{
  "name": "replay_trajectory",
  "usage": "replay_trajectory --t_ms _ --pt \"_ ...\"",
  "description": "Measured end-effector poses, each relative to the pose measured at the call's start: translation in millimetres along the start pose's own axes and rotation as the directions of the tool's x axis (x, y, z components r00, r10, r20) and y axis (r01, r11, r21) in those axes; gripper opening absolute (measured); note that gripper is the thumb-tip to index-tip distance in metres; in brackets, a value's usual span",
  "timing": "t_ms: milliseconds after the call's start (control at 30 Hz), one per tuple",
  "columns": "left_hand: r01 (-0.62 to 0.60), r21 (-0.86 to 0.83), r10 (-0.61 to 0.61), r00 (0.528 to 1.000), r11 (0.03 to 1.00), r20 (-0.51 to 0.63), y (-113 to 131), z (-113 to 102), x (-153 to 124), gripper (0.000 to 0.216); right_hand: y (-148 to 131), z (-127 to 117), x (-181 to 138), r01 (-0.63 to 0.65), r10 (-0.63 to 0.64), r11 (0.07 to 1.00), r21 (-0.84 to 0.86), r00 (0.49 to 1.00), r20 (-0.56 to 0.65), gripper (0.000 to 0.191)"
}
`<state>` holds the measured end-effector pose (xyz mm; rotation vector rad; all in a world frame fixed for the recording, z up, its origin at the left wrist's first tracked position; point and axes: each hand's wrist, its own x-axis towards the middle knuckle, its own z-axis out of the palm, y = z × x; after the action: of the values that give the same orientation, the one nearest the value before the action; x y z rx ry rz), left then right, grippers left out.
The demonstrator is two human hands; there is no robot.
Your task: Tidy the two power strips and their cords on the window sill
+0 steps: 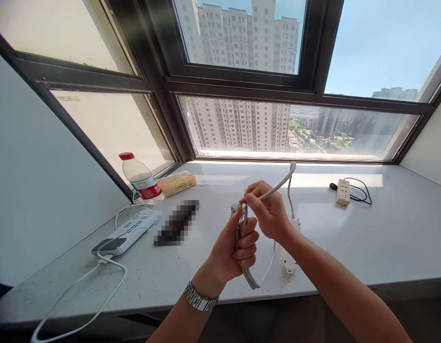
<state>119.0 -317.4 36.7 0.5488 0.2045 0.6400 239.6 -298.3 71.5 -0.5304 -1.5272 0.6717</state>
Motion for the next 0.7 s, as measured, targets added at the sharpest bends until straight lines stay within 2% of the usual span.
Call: replay_trajectory --t_ms 100,233,333,467,533,600,700 --pt "-0.028 -0.048 0.02 0.988 0.998 -0.154 -4.7 -2.7 9.2 0.066 6.7 7.5 -23.1 0.081 -0.085 0.984 -0.158 0.996 -0.024 0.022" --pt "-0.11 -0.092 0.072 0.937 0.99 -0.343 -9.3 -9.2 14.9 0.068 14.5 10.8 -46.9 0.111 -0.138 0.922 -0.371 0.989 -0.046 0.026" --pt "-0.196 -0.014 0.175 0.903 0.981 -0.392 -6.6 -9.2 14.0 0.063 18.1 9.5 -60.6 0.127 -0.141 0.875 -0.467 0.99 0.005 0.034" --pt "-0.326 0.197 0.378 0.846 0.925 -0.375 8.1 -2.0 8.1 0.045 22.2 3.8 -80.9 0.013 0.013 0.823 -0.568 0.999 0.042 0.044" --pt "-0.382 0.289 0.468 0.812 0.878 -0.349 19.1 2.5 3.5 0.037 28.2 -2.2 -92.4 -0.05 0.063 0.732 -0.68 0.998 -0.006 0.044" --pt "-0.421 0.362 0.537 0.775 0.831 -0.333 31.3 7.4 -2.3 0.033 38.0 -10.5 -103.0 -0.126 0.115 0.586 -0.8 0.991 -0.072 0.046" --pt "-0.476 0.428 0.613 0.739 0.768 -0.28 49.0 15.1 -11.6 0.035 55.2 -23.5 -114.4 -0.249 0.325 0.36 -0.899 0.937 -0.129 0.063"
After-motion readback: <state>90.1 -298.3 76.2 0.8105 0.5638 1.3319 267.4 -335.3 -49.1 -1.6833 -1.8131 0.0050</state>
